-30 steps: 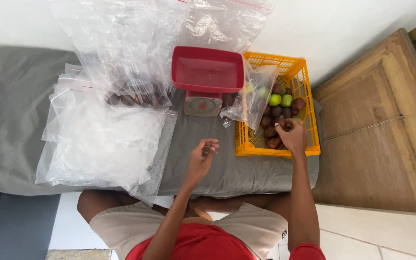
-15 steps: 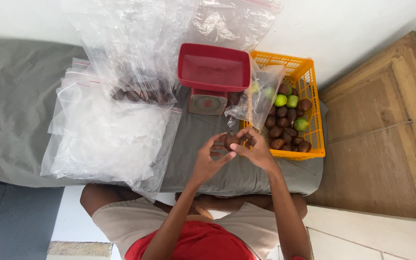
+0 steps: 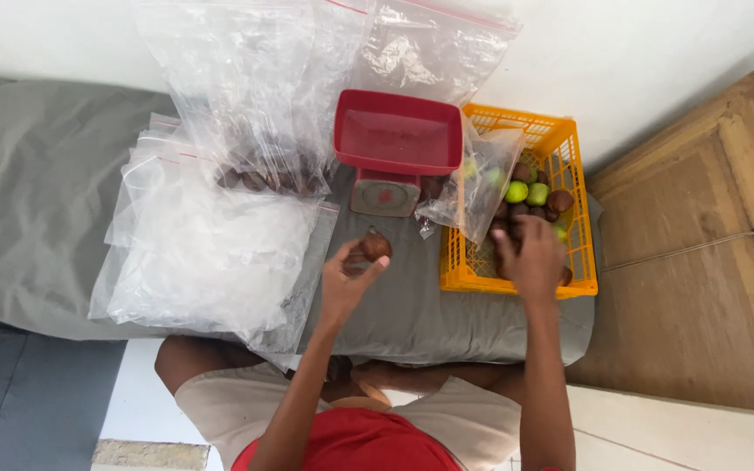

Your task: Weighing fruits on a scale and placing them into plastic bags for packaging.

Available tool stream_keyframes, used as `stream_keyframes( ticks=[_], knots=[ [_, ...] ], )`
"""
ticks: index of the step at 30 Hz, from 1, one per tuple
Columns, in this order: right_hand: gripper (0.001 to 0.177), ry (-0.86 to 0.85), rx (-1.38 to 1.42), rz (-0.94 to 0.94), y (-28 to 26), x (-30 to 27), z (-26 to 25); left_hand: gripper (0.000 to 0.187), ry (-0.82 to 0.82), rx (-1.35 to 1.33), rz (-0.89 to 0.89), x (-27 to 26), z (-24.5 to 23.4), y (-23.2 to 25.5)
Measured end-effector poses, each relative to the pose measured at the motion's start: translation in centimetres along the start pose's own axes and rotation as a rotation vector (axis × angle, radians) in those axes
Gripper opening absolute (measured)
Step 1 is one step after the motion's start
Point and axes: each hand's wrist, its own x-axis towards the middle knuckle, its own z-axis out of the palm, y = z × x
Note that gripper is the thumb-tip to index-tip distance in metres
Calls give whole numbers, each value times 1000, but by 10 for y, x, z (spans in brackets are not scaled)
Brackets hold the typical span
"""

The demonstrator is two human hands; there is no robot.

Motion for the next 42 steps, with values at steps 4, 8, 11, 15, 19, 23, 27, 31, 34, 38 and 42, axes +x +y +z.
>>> stream_keyframes(
  ticks=[4,8,11,15,19,23,27,31,34,38,42],
  knots=[
    [55,-82,-47,177,20,-1,11,65,36,131,78,30,-25,37],
    [58,-201,166,278,27,-6,36,55,85,404,450,78,-47,57],
    [58,-248,192,318,29,-8,34,53,95,512,634,117,-58,81],
    [52,-186,202,299,35,-11,41,52,19,664,712,160,-55,124],
    [50,-181,187,297,46,-11,53,51,-60,951,681,218,-31,115],
    [44,-165,159,296,49,-9,57,56,-152,1429,594,275,-3,77],
    [38,-153,194,279,48,-10,51,42,-178,1736,574,294,19,59],
    [41,-170,163,338,51,-7,58,34,-200,1761,601,299,24,57],
    [39,-204,171,337,52,-8,59,30,-209,1768,568,306,28,47],
    [40,-210,175,346,53,-8,60,26,-225,1741,564,305,31,46],
    [43,-231,187,353,58,-7,66,26,-265,1714,494,307,35,42]
  ],
)
